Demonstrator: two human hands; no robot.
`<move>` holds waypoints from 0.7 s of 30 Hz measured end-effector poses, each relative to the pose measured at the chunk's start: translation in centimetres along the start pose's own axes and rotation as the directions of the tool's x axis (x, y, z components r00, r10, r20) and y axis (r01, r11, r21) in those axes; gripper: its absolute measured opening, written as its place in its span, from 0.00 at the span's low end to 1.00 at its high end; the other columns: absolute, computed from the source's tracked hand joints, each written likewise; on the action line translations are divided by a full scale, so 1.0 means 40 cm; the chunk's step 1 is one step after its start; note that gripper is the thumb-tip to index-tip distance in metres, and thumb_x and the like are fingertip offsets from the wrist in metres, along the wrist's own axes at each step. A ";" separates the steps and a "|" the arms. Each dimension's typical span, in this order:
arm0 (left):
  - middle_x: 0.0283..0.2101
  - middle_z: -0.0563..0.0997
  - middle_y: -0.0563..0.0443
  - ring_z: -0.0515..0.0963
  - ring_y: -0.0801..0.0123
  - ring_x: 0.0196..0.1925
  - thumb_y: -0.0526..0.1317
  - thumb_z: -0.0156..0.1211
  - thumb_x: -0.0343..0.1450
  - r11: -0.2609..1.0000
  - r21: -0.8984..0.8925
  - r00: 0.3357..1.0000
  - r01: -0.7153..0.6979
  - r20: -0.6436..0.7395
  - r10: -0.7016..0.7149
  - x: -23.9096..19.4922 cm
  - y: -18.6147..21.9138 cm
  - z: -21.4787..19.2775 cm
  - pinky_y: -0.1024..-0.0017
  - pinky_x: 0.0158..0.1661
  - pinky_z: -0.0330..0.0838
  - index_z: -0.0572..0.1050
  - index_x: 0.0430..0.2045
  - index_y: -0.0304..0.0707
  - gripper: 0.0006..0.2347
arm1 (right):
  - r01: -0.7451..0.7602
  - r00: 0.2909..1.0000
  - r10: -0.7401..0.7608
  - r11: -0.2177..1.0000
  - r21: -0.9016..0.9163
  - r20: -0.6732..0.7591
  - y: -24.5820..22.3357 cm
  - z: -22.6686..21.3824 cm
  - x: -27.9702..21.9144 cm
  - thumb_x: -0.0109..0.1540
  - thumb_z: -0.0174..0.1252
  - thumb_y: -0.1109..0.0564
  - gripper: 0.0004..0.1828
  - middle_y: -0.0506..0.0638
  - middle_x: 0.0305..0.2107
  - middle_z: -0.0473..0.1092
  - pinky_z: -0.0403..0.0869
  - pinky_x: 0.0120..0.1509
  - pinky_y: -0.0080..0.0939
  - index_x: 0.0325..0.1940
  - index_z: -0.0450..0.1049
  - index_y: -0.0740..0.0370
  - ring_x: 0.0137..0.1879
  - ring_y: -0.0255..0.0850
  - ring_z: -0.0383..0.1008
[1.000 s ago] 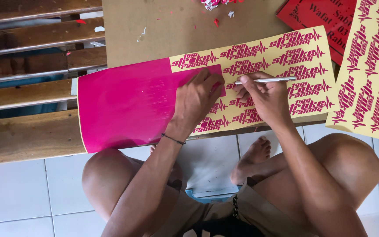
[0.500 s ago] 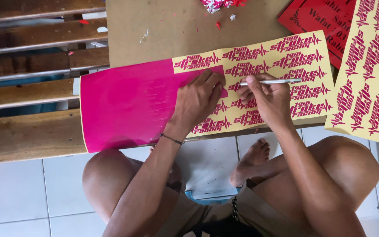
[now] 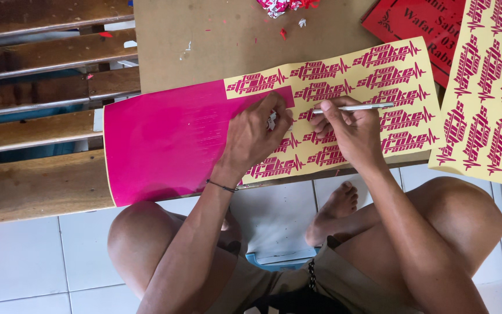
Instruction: The person uses a white weeding tool to remove excess vinyl from a sheet of pink stickers with red text. They carefully pick out the small pieces of vinyl from around the letters and shapes, placing the removed pieces on the table.
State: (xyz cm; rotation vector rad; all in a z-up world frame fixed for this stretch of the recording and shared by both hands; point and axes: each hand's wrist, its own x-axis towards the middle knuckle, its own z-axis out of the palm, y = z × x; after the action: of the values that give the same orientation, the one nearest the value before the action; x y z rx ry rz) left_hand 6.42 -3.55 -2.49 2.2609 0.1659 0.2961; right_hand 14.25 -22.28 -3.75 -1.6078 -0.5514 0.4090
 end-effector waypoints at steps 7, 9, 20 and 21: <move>0.24 0.78 0.49 0.80 0.61 0.26 0.35 0.61 0.66 0.997 -0.083 1.000 0.007 0.001 -0.007 0.001 -0.017 -0.002 0.66 0.28 0.75 0.70 0.28 0.43 0.05 | -0.007 1.000 0.007 1.000 0.003 0.001 0.002 0.000 -0.005 0.71 0.49 0.56 0.13 0.62 0.32 0.74 0.80 0.37 0.36 0.48 0.71 0.72 0.35 0.42 0.77; 0.25 0.77 0.44 0.80 0.55 0.27 0.31 0.59 0.64 0.987 -0.159 1.000 -0.001 0.007 0.002 0.002 -0.019 -0.007 0.63 0.28 0.72 0.69 0.30 0.41 0.07 | 0.003 1.000 -0.003 1.000 -0.007 0.005 0.004 0.000 -0.005 0.71 0.49 0.56 0.13 0.62 0.33 0.74 0.79 0.37 0.36 0.47 0.71 0.71 0.36 0.43 0.77; 0.33 0.78 0.38 0.79 0.54 0.35 0.25 0.53 0.64 0.966 -0.250 0.998 0.063 0.011 -0.062 -0.018 -0.006 -0.056 0.64 0.34 0.74 0.72 0.34 0.35 0.09 | -0.001 1.000 0.001 1.000 -0.008 -0.009 -0.003 0.002 -0.004 0.70 0.51 0.57 0.12 0.61 0.31 0.74 0.79 0.37 0.36 0.46 0.72 0.71 0.35 0.42 0.78; 0.34 0.78 0.37 0.79 0.53 0.36 0.25 0.52 0.64 0.958 -0.268 0.995 0.098 0.025 -0.095 -0.023 -0.002 -0.063 0.63 0.35 0.74 0.72 0.35 0.34 0.09 | -0.001 1.000 0.001 1.000 -0.006 -0.018 -0.001 0.002 -0.006 0.70 0.51 0.57 0.12 0.61 0.31 0.74 0.79 0.37 0.36 0.46 0.72 0.71 0.35 0.42 0.78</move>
State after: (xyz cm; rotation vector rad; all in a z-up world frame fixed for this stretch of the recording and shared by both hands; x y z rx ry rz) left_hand 4.86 -1.87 -1.12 1.9777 0.2160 0.2377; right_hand 14.00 -22.35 -3.74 -1.6163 -0.5383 0.3932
